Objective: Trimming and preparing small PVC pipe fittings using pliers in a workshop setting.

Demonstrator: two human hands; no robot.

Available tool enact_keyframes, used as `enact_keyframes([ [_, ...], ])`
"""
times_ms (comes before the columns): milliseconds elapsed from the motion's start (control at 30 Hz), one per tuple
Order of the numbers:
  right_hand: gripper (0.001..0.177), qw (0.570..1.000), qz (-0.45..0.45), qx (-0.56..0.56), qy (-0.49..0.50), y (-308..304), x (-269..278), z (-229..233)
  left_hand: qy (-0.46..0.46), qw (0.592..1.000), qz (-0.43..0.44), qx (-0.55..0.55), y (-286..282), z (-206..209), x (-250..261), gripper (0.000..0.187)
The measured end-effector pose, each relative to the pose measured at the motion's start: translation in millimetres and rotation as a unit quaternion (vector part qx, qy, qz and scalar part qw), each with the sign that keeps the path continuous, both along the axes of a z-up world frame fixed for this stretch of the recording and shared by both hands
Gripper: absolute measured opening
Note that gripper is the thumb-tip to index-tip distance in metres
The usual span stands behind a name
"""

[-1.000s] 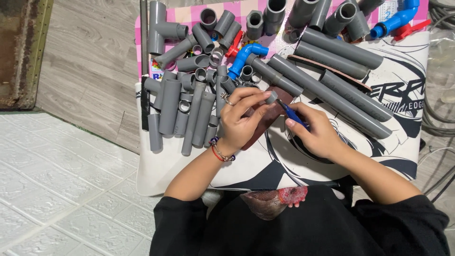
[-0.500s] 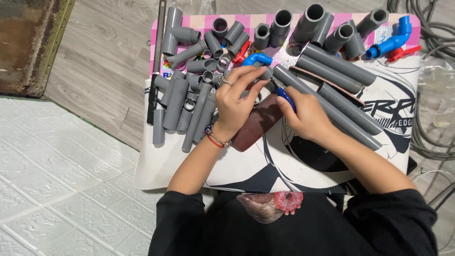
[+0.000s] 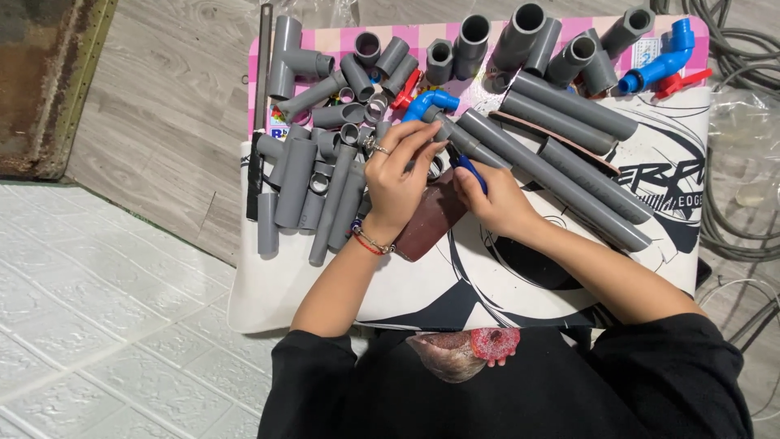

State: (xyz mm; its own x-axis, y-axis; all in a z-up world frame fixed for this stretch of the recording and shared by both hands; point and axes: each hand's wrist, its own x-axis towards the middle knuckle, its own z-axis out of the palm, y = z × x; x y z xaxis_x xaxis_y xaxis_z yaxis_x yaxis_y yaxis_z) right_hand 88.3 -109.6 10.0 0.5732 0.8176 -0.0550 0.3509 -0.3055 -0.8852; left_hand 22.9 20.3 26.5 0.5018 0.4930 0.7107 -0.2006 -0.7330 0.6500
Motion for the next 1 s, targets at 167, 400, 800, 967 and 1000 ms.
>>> enact_keyframes([
  [167,0.039,1.000,-0.005,-0.006,0.009,0.0,0.4,-7.4,0.001,0.999,-0.017,-0.047,0.2,-2.2,0.0,0.018],
  [400,0.038,0.999,-0.024,0.000,0.028,-0.7,-0.5,-10.4,0.010,0.998,-0.013,-0.066,0.6,-5.7,0.7,0.019],
  [800,0.039,0.996,-0.007,0.015,0.087,0.6,0.6,-5.6,0.011,0.998,-0.009,-0.059,1.1,-7.0,0.2,0.018],
  [967,0.035,0.991,0.002,0.015,0.130,1.0,1.2,1.7,0.019,0.999,-0.005,-0.050,2.2,-5.6,-0.7,0.017],
  [1000,0.035,0.991,0.003,0.015,0.131,1.0,1.3,0.7,0.019,0.999,-0.004,-0.050,2.8,-5.2,-0.8,0.017],
])
